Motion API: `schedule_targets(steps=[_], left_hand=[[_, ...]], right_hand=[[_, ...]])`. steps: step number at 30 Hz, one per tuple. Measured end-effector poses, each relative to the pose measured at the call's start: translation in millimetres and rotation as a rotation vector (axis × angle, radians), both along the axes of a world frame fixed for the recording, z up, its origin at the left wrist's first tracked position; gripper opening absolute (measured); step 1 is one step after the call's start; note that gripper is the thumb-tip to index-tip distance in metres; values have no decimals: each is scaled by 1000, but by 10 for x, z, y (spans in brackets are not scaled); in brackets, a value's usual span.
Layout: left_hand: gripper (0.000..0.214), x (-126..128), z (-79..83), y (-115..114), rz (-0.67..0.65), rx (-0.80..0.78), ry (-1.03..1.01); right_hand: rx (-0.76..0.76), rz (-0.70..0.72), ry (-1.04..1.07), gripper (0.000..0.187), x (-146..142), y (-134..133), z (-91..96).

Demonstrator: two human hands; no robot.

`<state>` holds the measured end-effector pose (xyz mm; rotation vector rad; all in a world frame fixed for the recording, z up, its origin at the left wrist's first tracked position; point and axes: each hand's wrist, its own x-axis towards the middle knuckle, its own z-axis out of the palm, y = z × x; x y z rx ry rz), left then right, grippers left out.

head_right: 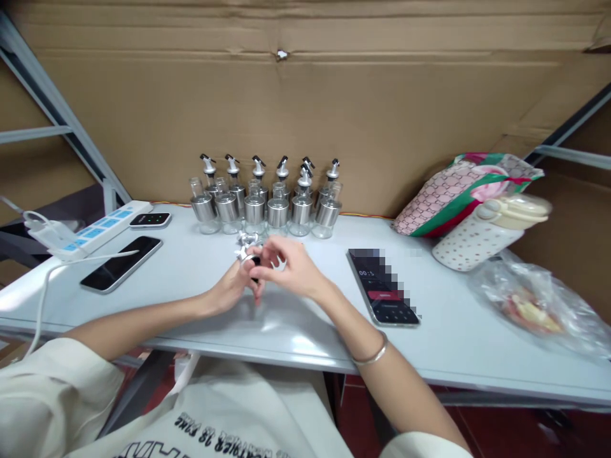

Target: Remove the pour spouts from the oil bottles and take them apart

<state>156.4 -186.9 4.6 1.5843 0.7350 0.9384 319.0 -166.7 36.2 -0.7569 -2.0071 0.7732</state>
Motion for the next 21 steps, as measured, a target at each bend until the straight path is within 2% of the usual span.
schedule_targets(steps=[2,3,5,8,10,14,17,20,21], left_hand=[[66,-33,-7,19,101,237,53],[65,-51,-21,44,146,349,79],[59,-90,-68,125,208,522,122],[44,-142,-155,285,288,717,158],[34,-163,-192,372,317,850,152],[54,-192,-146,425,239,1062,162],[47,-242,-44,404,246,1176,250],[26,-299,47,375,318,1218,486],[25,-309,71,363,324,1204,573]], right_hand=[[194,-23,17,44,-88,-55,-34],[243,-37,13,43,-118,-75,-50],[245,-65,-20,38,-152,-104,-73],[67,-67,-97,26,-163,-123,-77],[-87,-43,-89,26,-170,-124,-69],[-335,7,90,39,-190,-101,-69],[-373,-61,155,45,-184,-62,-97],[-377,-137,162,49,-164,-7,-146],[-384,-146,164,50,-158,11,-163]])
